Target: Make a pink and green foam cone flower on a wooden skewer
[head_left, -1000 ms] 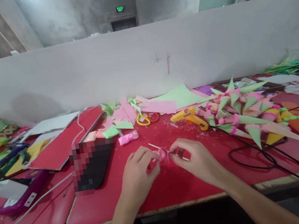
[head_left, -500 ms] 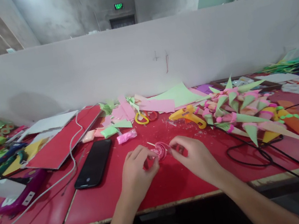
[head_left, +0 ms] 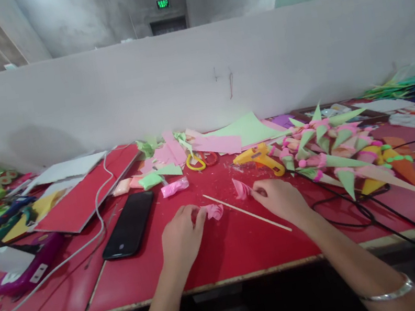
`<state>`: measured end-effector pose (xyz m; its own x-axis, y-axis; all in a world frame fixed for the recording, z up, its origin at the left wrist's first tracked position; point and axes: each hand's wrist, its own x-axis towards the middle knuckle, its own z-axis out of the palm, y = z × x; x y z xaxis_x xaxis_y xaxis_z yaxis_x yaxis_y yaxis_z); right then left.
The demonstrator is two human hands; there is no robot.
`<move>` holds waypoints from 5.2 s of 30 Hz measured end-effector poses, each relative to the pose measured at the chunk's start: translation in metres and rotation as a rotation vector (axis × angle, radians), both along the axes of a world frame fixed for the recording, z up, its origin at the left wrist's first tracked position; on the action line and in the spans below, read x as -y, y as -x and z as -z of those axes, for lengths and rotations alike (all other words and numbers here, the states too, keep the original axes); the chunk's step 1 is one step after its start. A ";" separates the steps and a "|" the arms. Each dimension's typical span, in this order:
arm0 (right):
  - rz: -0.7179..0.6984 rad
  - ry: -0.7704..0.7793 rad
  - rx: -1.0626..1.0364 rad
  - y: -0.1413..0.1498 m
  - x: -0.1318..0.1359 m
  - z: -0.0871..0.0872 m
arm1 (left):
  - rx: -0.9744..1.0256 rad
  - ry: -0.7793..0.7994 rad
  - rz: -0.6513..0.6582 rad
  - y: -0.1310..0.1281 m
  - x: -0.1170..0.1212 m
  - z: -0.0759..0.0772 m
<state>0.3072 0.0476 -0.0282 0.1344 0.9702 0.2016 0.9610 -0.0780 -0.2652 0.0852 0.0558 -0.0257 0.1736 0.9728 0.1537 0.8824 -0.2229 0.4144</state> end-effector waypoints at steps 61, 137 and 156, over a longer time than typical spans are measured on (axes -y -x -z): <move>-0.343 -0.060 -0.543 0.037 0.016 -0.007 | 0.331 -0.053 0.355 -0.012 0.008 -0.002; -0.282 0.163 -1.181 0.050 0.025 -0.017 | -0.098 -0.711 0.535 -0.011 0.013 -0.006; -0.480 0.260 -1.521 0.042 0.025 -0.019 | 0.413 -0.391 0.593 -0.001 0.010 -0.017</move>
<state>0.2652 0.0225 -0.0097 -0.2647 0.9643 0.0040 -0.2183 -0.0559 -0.9743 0.0862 0.0455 -0.0083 0.4973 0.6000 0.6267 0.3661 -0.8000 0.4754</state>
